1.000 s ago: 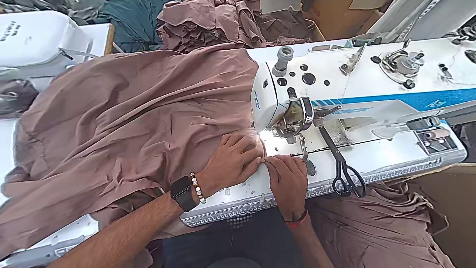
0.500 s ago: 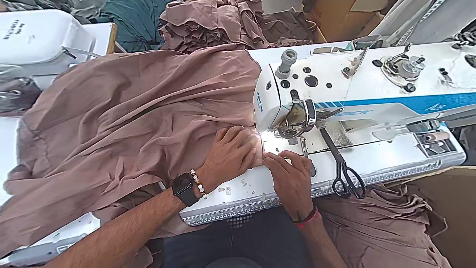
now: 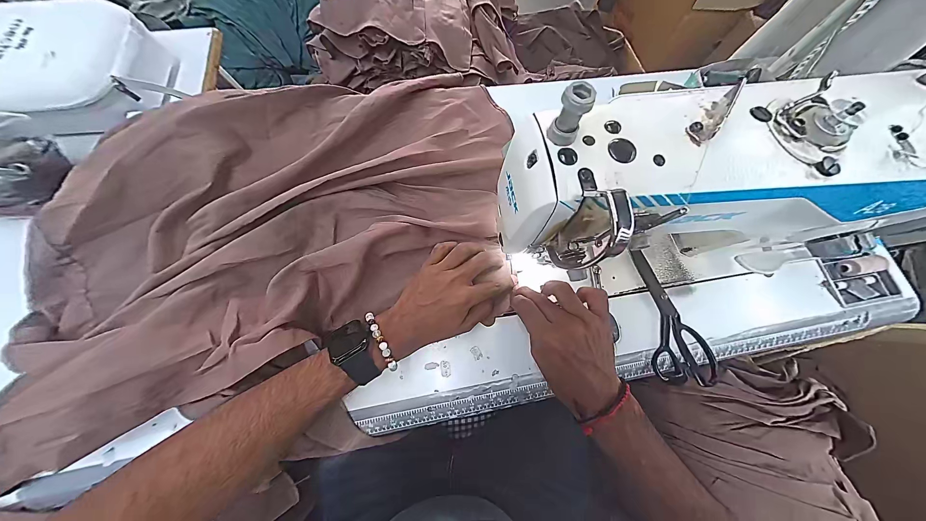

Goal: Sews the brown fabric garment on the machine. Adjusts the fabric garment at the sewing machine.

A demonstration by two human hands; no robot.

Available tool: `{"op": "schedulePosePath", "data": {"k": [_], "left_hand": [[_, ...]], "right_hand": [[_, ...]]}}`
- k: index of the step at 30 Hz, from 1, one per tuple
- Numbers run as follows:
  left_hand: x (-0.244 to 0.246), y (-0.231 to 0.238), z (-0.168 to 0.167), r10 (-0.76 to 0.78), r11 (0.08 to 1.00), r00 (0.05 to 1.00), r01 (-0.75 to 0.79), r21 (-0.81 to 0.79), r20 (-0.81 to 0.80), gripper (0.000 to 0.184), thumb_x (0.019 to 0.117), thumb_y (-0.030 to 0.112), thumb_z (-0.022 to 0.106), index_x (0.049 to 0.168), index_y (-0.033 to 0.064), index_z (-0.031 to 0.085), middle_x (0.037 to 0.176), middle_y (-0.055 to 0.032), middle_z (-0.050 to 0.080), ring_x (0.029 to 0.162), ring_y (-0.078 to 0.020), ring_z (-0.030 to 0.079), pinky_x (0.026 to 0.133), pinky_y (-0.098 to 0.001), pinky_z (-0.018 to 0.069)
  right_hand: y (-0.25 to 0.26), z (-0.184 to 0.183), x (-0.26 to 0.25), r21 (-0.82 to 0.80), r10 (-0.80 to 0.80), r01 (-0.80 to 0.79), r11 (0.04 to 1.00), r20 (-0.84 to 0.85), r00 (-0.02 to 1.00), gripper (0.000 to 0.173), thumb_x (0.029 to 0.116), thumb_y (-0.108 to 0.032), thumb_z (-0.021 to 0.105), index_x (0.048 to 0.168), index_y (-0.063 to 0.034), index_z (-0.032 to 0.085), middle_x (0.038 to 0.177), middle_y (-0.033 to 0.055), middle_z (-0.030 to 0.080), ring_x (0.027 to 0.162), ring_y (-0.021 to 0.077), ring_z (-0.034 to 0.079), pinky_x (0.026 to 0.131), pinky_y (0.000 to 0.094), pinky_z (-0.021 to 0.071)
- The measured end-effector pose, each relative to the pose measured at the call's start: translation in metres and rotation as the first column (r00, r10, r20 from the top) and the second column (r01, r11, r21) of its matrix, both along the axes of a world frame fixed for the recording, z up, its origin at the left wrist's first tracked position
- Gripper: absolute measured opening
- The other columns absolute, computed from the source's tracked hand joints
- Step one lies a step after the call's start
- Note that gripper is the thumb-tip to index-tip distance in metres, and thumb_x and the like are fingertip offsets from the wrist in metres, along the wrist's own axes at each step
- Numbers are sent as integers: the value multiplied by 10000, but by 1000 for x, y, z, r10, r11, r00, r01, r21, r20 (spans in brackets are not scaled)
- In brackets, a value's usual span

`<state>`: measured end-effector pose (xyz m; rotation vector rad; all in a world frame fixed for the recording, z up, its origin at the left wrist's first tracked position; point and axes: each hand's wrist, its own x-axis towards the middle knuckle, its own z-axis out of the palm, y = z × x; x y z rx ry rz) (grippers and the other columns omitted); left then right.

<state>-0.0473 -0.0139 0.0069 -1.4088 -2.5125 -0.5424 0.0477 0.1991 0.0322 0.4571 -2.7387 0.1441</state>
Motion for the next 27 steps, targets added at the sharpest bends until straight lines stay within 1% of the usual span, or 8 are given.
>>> {"op": "schedulePosePath", "data": {"k": [4,7,13,15,17,19,21,27], "left_hand": [[-19,1,1,-8,1000,999,9,26,-48,302,1035,354,513,1201,301,759,1248,17,681,1253,-227,549,1058,-459,396],[-31,-1,3,-69,996,993,73,41,-93,260,1021,297,551,1117,274,792,1194,23,720,1231,-227,578,1047,-469,401],[-55,-1,9,-90,995,984,97,37,-152,238,992,247,570,996,230,807,1102,26,740,1172,-237,595,996,-450,408],[-64,-1,8,-102,993,981,109,36,-162,231,995,261,565,986,234,794,1110,32,735,1183,-230,584,1001,-442,396],[-68,-3,6,-108,993,982,115,36,-154,229,993,277,571,1001,244,798,1116,34,736,1189,-231,582,1008,-446,392],[-70,-2,6,-110,992,982,117,38,-154,222,984,278,581,1003,249,800,1120,34,736,1184,-229,586,1007,-446,397],[-70,-3,7,-107,993,982,113,29,-159,212,976,273,589,994,244,798,1122,31,734,1178,-231,586,992,-441,403],[-58,-2,10,-136,990,981,138,7,-137,226,981,256,581,1000,255,807,1102,17,732,1166,-241,599,1007,-460,420]], "right_hand": [[3,-8,-13,-17,-54,55,998,21,998,259,1031,-273,529,1111,-282,775,1243,-112,732,1166,184,640,950,463,417],[4,-9,-22,14,-86,85,996,57,995,322,984,-266,515,1171,-314,773,1084,47,730,1057,303,629,894,513,423],[-3,4,-25,138,-176,156,978,150,973,330,964,-241,580,1237,-326,742,1033,92,722,995,357,650,837,573,444],[17,22,-17,21,-247,246,969,133,960,261,936,-232,616,1124,-216,797,1076,140,727,961,383,676,770,600,492],[70,43,-7,-52,-408,412,910,74,910,284,980,-228,576,1114,-47,749,1154,231,707,1032,442,685,807,653,527],[134,51,-1,-28,-598,600,799,56,799,371,1032,-242,478,1262,-36,684,1287,235,665,1179,450,640,916,678,489],[170,34,0,1,-661,662,750,49,749,356,1029,-182,459,1256,-49,699,1271,227,682,1175,455,646,938,685,474],[163,11,-2,-1,-675,676,737,46,736,371,994,-224,486,1223,-51,722,1254,212,691,1105,440,677,866,660,502]]}}
